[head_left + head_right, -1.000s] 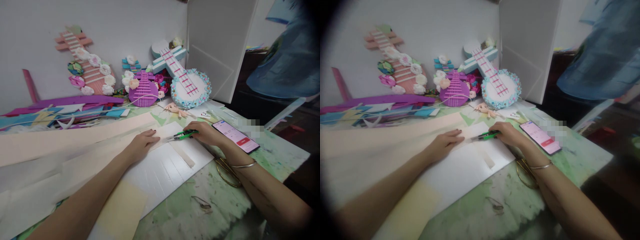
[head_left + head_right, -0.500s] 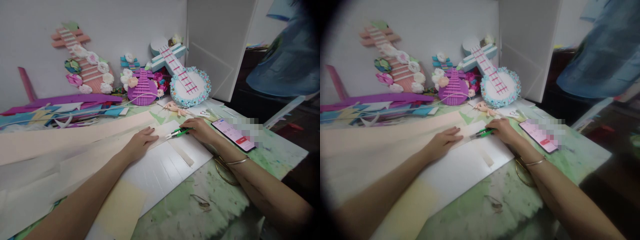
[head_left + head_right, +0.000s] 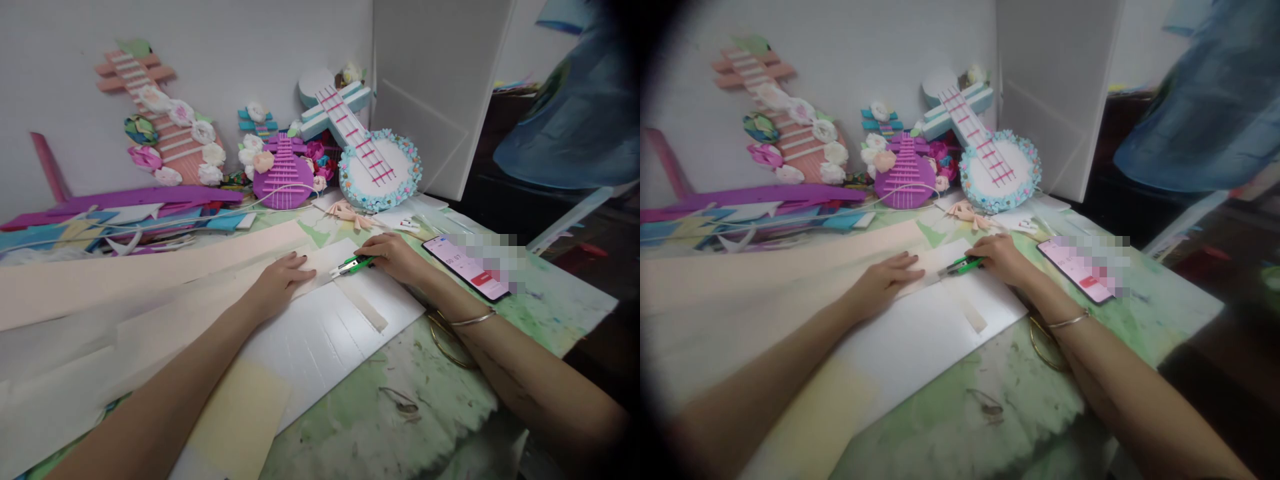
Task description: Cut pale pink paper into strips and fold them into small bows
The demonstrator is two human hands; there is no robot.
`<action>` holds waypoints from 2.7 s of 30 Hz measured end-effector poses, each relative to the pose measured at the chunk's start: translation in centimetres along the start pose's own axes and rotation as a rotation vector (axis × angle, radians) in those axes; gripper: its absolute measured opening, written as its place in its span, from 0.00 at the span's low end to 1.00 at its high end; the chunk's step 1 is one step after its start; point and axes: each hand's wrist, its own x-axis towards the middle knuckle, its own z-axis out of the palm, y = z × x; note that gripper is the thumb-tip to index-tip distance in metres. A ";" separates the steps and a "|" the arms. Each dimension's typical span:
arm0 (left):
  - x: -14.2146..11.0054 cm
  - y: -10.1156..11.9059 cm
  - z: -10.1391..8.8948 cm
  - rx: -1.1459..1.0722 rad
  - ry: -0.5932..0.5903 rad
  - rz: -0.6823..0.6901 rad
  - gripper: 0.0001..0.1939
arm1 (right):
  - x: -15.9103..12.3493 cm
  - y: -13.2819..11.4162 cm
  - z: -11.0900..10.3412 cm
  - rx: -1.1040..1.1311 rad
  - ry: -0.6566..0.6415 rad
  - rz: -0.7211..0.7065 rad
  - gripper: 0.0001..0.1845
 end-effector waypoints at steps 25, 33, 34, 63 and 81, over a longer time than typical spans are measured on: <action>0.0 0.6 -0.6 0.007 -0.026 -0.034 0.20 | -1.7 -0.2 -2.3 -0.002 -0.094 0.099 0.25; 0.1 0.7 -0.6 -0.017 -0.022 -0.050 0.19 | -1.3 -0.8 -2.0 0.002 -0.094 0.086 0.25; 0.1 0.8 -0.6 -0.020 -0.022 -0.053 0.19 | -1.2 -0.9 -1.9 0.017 -0.100 0.087 0.25; 0.0 0.6 -0.6 0.013 -0.035 -0.058 0.19 | -1.3 -2.2 -2.3 0.027 -0.148 0.116 0.24; 0.2 0.7 -0.7 -0.013 -0.053 -0.081 0.20 | -0.8 -3.4 -1.7 0.029 -0.166 0.062 0.21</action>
